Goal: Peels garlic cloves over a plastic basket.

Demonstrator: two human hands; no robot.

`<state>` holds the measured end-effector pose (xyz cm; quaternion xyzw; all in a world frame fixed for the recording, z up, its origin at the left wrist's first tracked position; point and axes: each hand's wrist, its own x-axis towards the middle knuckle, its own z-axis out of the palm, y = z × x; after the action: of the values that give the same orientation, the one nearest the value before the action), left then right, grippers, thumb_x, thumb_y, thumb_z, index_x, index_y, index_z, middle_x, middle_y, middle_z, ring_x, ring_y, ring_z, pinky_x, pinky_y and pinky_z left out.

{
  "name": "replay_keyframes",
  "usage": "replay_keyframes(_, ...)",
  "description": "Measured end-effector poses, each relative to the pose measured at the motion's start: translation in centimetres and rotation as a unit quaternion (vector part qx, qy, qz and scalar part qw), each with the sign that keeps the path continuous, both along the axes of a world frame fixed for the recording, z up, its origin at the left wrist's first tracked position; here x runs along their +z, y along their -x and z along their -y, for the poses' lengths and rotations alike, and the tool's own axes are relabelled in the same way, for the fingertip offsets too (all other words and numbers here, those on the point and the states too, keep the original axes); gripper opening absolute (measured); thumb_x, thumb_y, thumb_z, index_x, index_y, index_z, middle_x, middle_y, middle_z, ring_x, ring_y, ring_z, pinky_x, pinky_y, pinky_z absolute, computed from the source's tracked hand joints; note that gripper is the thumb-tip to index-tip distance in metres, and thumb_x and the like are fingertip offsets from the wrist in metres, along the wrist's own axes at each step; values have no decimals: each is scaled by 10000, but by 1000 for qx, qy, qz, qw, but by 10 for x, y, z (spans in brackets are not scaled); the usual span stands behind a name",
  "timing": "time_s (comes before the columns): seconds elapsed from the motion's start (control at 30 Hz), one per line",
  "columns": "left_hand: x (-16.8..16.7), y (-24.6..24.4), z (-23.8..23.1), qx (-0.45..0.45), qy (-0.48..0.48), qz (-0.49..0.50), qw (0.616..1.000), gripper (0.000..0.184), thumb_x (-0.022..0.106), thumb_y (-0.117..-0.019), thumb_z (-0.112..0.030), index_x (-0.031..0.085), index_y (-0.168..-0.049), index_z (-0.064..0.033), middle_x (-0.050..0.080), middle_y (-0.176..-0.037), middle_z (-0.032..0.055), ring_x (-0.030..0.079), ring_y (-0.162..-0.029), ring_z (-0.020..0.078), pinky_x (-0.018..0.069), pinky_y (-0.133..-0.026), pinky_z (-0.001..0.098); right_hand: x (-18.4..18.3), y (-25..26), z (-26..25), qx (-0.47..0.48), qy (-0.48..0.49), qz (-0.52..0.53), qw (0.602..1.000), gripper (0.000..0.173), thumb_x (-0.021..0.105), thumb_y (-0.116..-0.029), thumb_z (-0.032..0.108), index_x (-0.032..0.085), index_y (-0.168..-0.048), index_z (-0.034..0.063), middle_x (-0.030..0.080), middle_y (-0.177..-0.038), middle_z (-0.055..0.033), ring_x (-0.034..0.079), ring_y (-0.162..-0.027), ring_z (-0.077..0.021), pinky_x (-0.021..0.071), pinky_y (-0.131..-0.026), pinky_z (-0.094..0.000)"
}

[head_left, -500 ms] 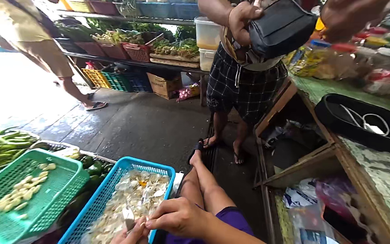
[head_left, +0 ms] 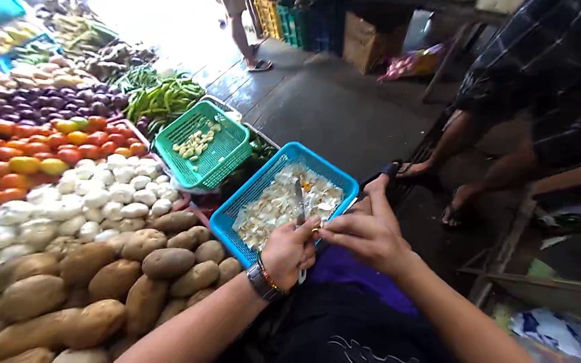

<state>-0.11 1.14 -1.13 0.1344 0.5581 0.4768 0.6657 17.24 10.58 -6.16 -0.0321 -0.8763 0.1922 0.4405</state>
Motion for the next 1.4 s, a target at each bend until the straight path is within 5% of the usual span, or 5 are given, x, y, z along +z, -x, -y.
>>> replay_keyframes(0.23,-7,2,-4,41,-25,-32,998,217,505,-1088,-266,560,-982,-85,459,-632,-19,346,-414,46,325,-373,187,-20,18,10,-7,202,-43,979,103,692,-966,64,763,-1041,55,719,-1076,-92,685,-1022,-110,585,-892,-237)
replay_keyframes(0.43,-27,1,-2,26,-140,-213,967,136,597,-1035,-172,650,-1000,-51,608,-711,-2,459,-488,49,399,-448,207,-1,34,31,28,675,-27,737,314,679,-979,145,560,-1215,-24,704,-928,-75,691,-717,-152,616,-661,-309)
replay_keyframes(0.73,-27,33,-22,145,-42,-192,970,216,546,-1072,-235,601,-958,-60,463,-626,-13,351,-422,66,361,-397,221,-4,28,29,45,700,-25,713,232,678,-971,47,650,-1179,-51,736,-948,-119,733,-782,-187,645,-752,-332)
replay_keyframes(0.93,-33,37,-8,-3,-85,-288,954,574,561,-1053,-258,328,-1552,-97,639,-869,37,440,-510,64,386,-463,224,-9,28,25,25,736,-70,673,206,650,-972,-9,635,-1164,-82,726,-1044,-170,741,-910,-231,635,-863,-366)
replay_keyframes(1.4,-9,12,3,-190,-260,-390,862,403,499,-1074,-270,537,-1437,-97,679,-887,-30,595,-670,39,502,-593,201,-1,25,24,44,776,-220,589,125,641,-942,-80,676,-1061,-68,728,-946,-143,720,-785,-182,635,-773,-348)
